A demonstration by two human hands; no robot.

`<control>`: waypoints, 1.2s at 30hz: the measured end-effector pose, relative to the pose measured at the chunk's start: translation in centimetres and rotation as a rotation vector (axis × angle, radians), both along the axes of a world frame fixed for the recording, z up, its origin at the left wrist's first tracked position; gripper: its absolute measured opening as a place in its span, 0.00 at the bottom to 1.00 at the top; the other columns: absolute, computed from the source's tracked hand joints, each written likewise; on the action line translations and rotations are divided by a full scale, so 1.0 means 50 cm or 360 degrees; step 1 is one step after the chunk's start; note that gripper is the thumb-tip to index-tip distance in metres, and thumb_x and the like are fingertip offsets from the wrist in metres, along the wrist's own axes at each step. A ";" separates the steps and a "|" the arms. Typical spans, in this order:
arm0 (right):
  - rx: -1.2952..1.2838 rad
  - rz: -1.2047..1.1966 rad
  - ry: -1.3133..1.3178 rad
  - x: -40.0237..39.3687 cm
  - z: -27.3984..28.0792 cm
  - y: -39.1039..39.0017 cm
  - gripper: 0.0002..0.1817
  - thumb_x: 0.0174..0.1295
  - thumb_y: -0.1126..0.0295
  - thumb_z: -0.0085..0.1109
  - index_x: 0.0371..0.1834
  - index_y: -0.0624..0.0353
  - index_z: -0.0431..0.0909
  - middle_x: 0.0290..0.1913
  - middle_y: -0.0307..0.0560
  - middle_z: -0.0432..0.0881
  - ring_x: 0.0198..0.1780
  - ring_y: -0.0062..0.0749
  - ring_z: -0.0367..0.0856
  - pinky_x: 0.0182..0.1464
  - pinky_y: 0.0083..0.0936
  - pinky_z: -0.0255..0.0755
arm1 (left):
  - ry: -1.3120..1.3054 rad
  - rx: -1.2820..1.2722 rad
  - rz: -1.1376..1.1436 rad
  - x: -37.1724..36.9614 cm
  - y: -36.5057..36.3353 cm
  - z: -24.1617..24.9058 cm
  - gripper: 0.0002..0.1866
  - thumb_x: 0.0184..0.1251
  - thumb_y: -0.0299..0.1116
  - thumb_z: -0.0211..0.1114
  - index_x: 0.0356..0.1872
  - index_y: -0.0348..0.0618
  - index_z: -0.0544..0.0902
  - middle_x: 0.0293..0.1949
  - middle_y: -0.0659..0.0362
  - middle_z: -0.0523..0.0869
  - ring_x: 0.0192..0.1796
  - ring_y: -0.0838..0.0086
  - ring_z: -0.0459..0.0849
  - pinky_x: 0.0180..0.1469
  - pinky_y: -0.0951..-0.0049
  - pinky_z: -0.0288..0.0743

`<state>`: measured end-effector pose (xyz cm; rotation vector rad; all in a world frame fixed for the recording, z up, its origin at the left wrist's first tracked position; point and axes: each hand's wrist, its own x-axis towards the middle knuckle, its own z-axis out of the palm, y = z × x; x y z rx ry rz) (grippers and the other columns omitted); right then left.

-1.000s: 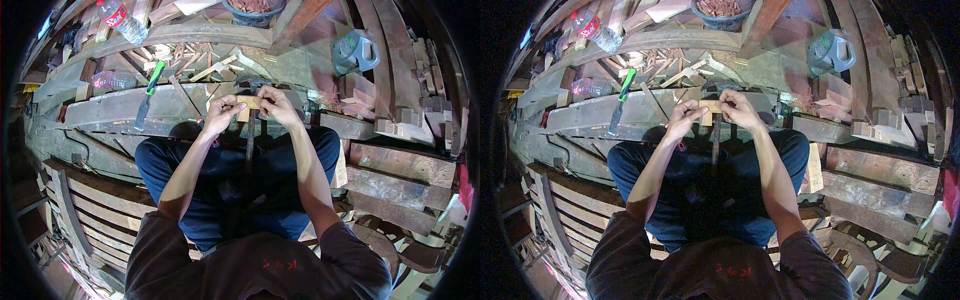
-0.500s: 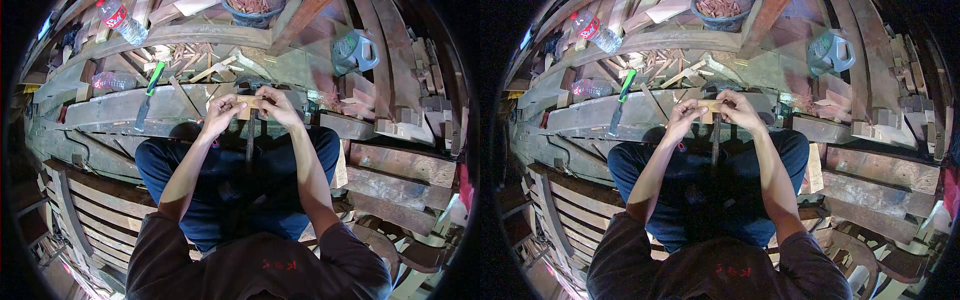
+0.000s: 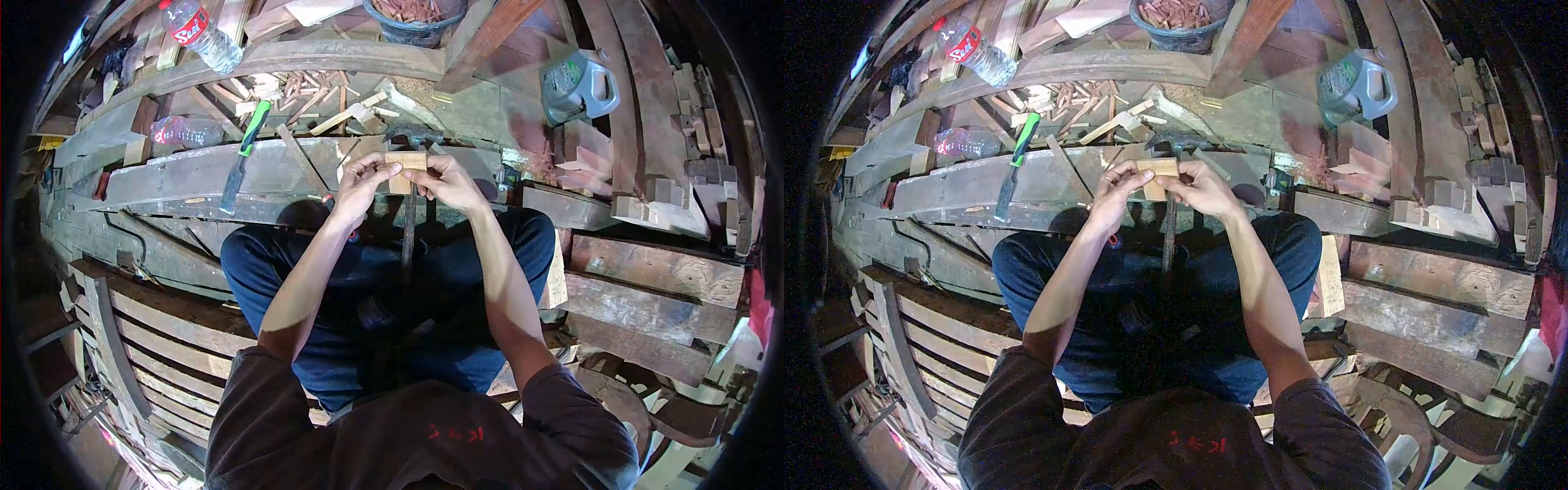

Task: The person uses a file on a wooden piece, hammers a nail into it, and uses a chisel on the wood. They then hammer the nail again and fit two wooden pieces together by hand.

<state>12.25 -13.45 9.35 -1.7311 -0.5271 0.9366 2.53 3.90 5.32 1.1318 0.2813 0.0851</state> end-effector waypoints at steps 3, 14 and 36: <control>0.0025 -0.0028 0.0041 -0.001 0.004 0.001 0.10 0.68 0.66 0.66 0.44 0.61 0.87 0.22 0.32 0.75 0.23 0.13 0.69 0.26 0.17 0.64 | -0.0026 0.0039 -0.0029 0.002 0.004 -0.021 0.05 0.66 0.31 0.72 0.36 0.41 0.86 0.32 0.69 0.83 0.37 0.87 0.75 0.45 0.80 0.67; 0.0039 -0.0104 0.0000 0.001 0.001 -0.001 0.09 0.68 0.67 0.65 0.46 0.59 0.84 0.27 0.32 0.78 0.25 0.13 0.71 0.26 0.17 0.64 | -0.0108 0.0162 0.0024 0.000 -0.004 0.006 0.05 0.65 0.27 0.72 0.39 0.39 0.86 0.31 0.68 0.83 0.36 0.86 0.76 0.41 0.80 0.69; 0.0170 -0.0084 0.0054 0.012 -0.019 -0.008 0.07 0.68 0.67 0.66 0.41 0.59 0.83 0.24 0.31 0.76 0.24 0.12 0.70 0.25 0.16 0.64 | -0.0167 0.0235 0.0075 0.000 -0.002 -0.018 0.08 0.63 0.25 0.74 0.43 0.38 0.88 0.35 0.64 0.87 0.37 0.84 0.80 0.45 0.79 0.74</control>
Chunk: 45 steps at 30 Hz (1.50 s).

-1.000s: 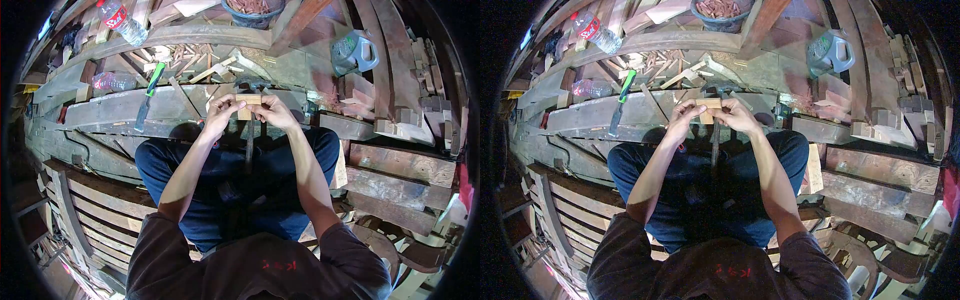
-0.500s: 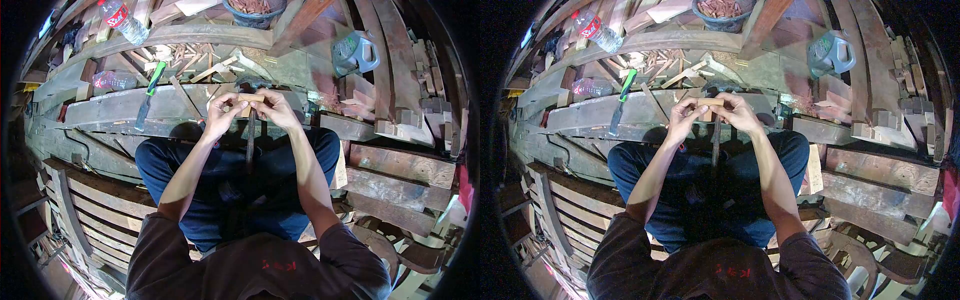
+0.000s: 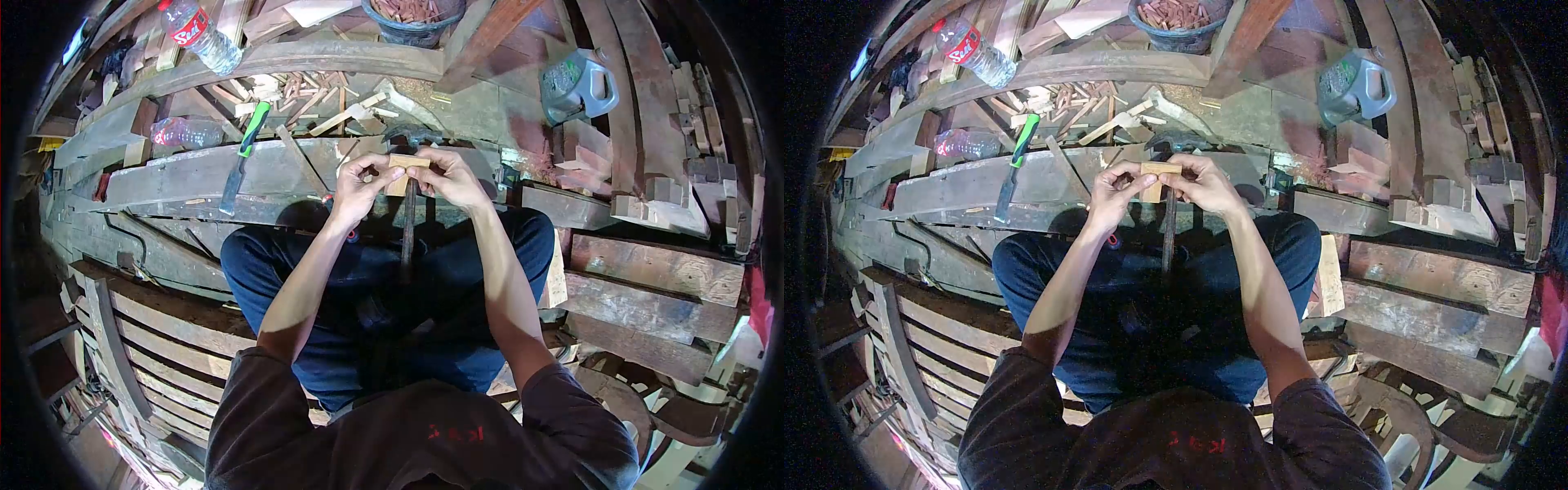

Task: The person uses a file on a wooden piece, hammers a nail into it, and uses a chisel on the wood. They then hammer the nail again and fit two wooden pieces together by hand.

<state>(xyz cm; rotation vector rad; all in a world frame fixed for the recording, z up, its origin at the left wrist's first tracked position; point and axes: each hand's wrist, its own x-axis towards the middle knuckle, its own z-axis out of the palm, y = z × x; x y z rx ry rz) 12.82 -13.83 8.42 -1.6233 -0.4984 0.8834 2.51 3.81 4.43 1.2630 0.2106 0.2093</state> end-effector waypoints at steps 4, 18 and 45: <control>0.0013 0.0032 0.0048 0.005 -0.002 -0.002 0.07 0.67 0.67 0.66 0.39 0.59 0.83 0.24 0.31 0.76 0.24 0.12 0.71 0.25 0.16 0.64 | 0.0024 -0.0061 -0.0013 -0.003 -0.003 0.008 0.06 0.63 0.25 0.74 0.41 0.38 0.88 0.34 0.65 0.86 0.38 0.84 0.80 0.44 0.79 0.73; -0.0093 0.0090 0.0146 0.003 0.018 0.003 0.08 0.66 0.68 0.66 0.42 0.60 0.84 0.29 0.32 0.82 0.26 0.12 0.73 0.27 0.15 0.68 | 0.0181 -0.0346 -0.0111 0.000 0.004 -0.001 0.09 0.63 0.32 0.74 0.41 0.38 0.89 0.33 0.64 0.89 0.38 0.84 0.81 0.47 0.78 0.71; -0.0022 0.0019 0.0094 0.002 -0.011 0.000 0.08 0.65 0.69 0.68 0.44 0.60 0.84 0.27 0.32 0.80 0.25 0.12 0.72 0.26 0.15 0.66 | 0.0140 -0.0109 -0.0085 -0.001 -0.006 0.021 0.07 0.67 0.29 0.71 0.43 0.39 0.87 0.37 0.63 0.88 0.40 0.84 0.82 0.48 0.79 0.73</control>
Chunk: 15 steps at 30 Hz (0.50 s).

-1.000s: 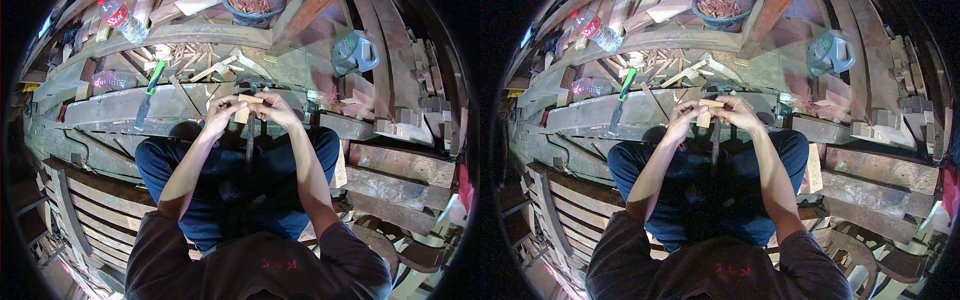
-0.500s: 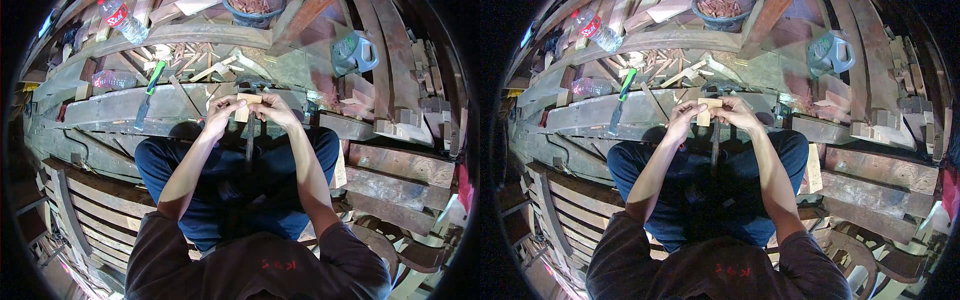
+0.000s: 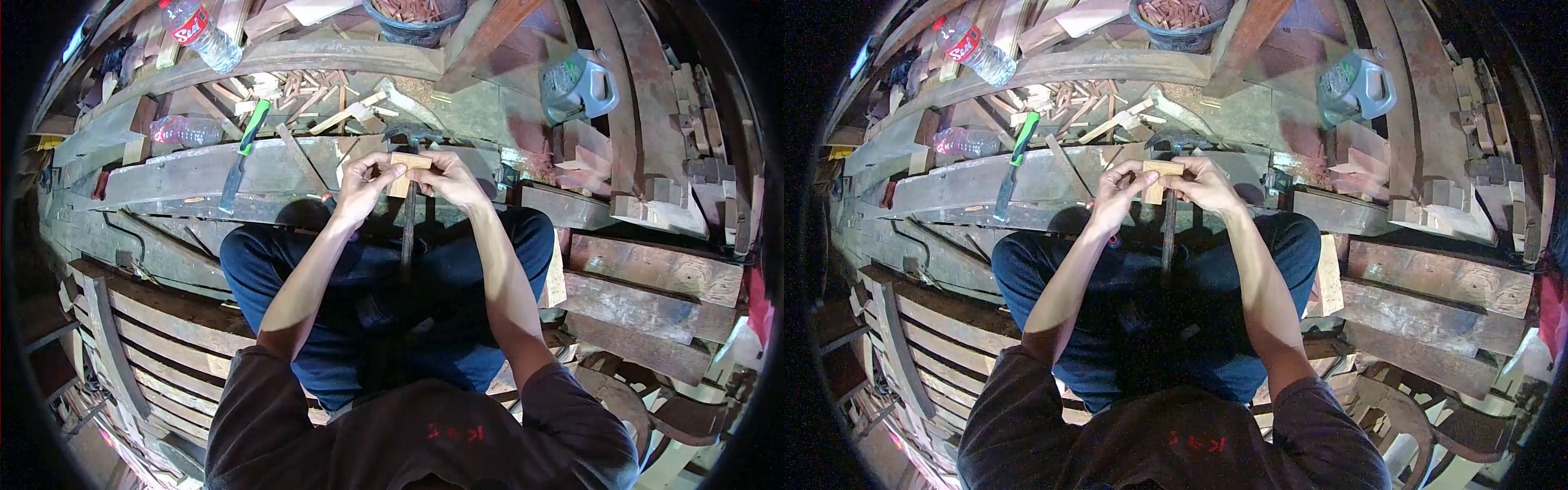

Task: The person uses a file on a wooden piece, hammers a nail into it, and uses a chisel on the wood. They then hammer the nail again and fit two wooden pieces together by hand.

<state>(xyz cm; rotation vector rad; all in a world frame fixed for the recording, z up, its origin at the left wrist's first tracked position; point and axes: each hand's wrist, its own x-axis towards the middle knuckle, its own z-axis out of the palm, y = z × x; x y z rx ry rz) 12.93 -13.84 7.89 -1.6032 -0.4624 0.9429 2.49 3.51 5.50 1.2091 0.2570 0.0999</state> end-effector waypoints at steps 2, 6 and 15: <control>-0.0003 -0.0009 0.0006 0.000 0.002 0.000 0.08 0.65 0.70 0.67 0.44 0.60 0.84 0.28 0.32 0.81 0.26 0.12 0.71 0.27 0.14 0.66 | -0.0005 -0.0067 -0.0004 0.001 0.001 -0.008 0.08 0.68 0.29 0.71 0.44 0.38 0.86 0.37 0.63 0.88 0.41 0.83 0.82 0.49 0.78 0.74; 0.0008 0.0030 0.0007 -0.001 0.004 0.000 0.08 0.65 0.70 0.67 0.44 0.60 0.84 0.30 0.33 0.83 0.26 0.12 0.71 0.27 0.14 0.66 | -0.0016 -0.0126 0.0117 0.005 -0.003 0.003 0.08 0.68 0.29 0.70 0.44 0.38 0.86 0.38 0.63 0.88 0.42 0.82 0.82 0.50 0.78 0.74; -0.0177 0.0105 -0.0092 0.004 0.016 -0.002 0.06 0.67 0.69 0.65 0.42 0.59 0.83 0.28 0.31 0.79 0.27 0.12 0.73 0.27 0.15 0.67 | -0.0096 -0.0009 0.0072 0.002 0.010 -0.011 0.07 0.68 0.28 0.70 0.44 0.38 0.88 0.40 0.61 0.89 0.44 0.82 0.83 0.52 0.77 0.75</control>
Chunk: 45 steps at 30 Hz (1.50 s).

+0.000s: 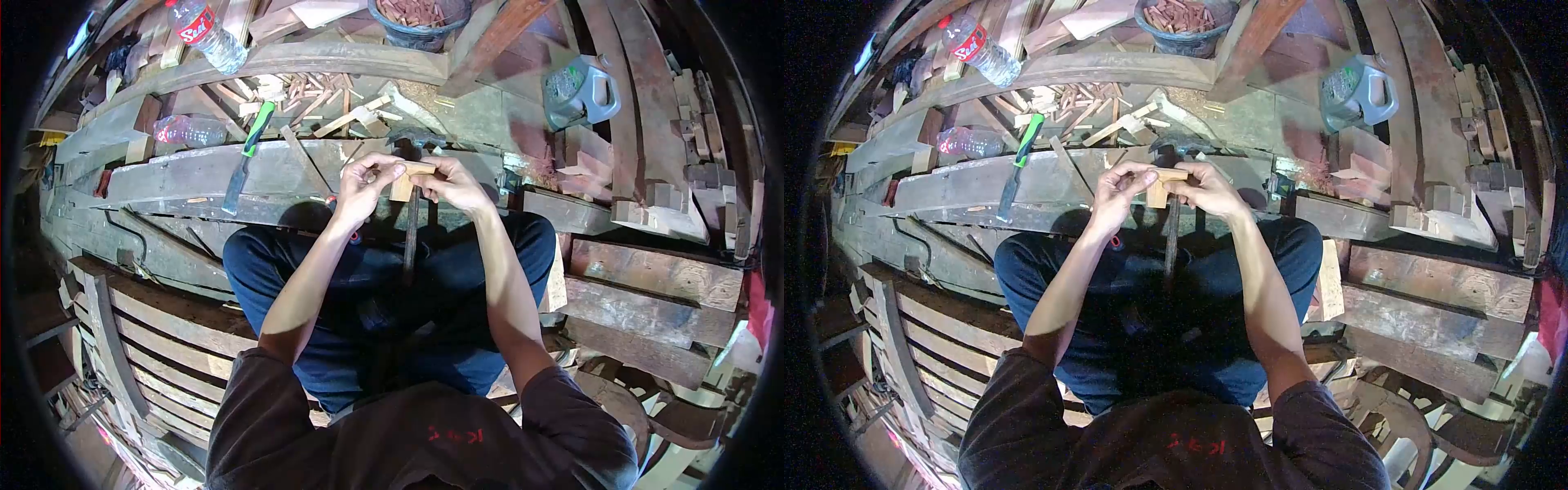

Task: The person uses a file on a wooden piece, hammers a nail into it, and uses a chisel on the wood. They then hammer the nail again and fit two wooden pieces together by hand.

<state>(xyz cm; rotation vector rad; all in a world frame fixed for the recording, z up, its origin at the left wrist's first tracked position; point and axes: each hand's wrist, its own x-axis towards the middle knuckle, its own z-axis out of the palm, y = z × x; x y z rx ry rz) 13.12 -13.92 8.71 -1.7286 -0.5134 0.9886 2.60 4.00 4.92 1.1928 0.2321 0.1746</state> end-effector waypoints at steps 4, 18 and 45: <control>0.0149 -0.0193 0.0059 -0.006 0.013 0.005 0.06 0.67 0.67 0.66 0.40 0.57 0.83 0.27 0.30 0.77 0.27 0.11 0.72 0.27 0.15 0.66 | -0.0025 0.0095 0.0037 -0.001 0.000 0.003 0.07 0.67 0.28 0.71 0.43 0.37 0.88 0.40 0.61 0.89 0.42 0.82 0.82 0.50 0.78 0.75; 0.0171 -0.0153 -0.0030 -0.008 0.009 0.003 0.06 0.70 0.66 0.63 0.40 0.56 0.82 0.27 0.30 0.77 0.28 0.11 0.72 0.27 0.15 0.66 | -0.0073 0.0388 0.0117 0.001 0.002 -0.009 0.08 0.66 0.26 0.72 0.44 0.36 0.88 0.39 0.60 0.88 0.41 0.82 0.82 0.47 0.79 0.75; 0.0123 -0.0124 -0.0077 -0.006 0.012 0.006 0.07 0.70 0.65 0.62 0.42 0.57 0.83 0.28 0.30 0.78 0.28 0.13 0.72 0.29 0.17 0.67 | 0.0003 0.0075 0.0130 -0.001 0.000 -0.007 0.09 0.63 0.26 0.74 0.42 0.35 0.87 0.40 0.59 0.89 0.42 0.82 0.84 0.47 0.79 0.77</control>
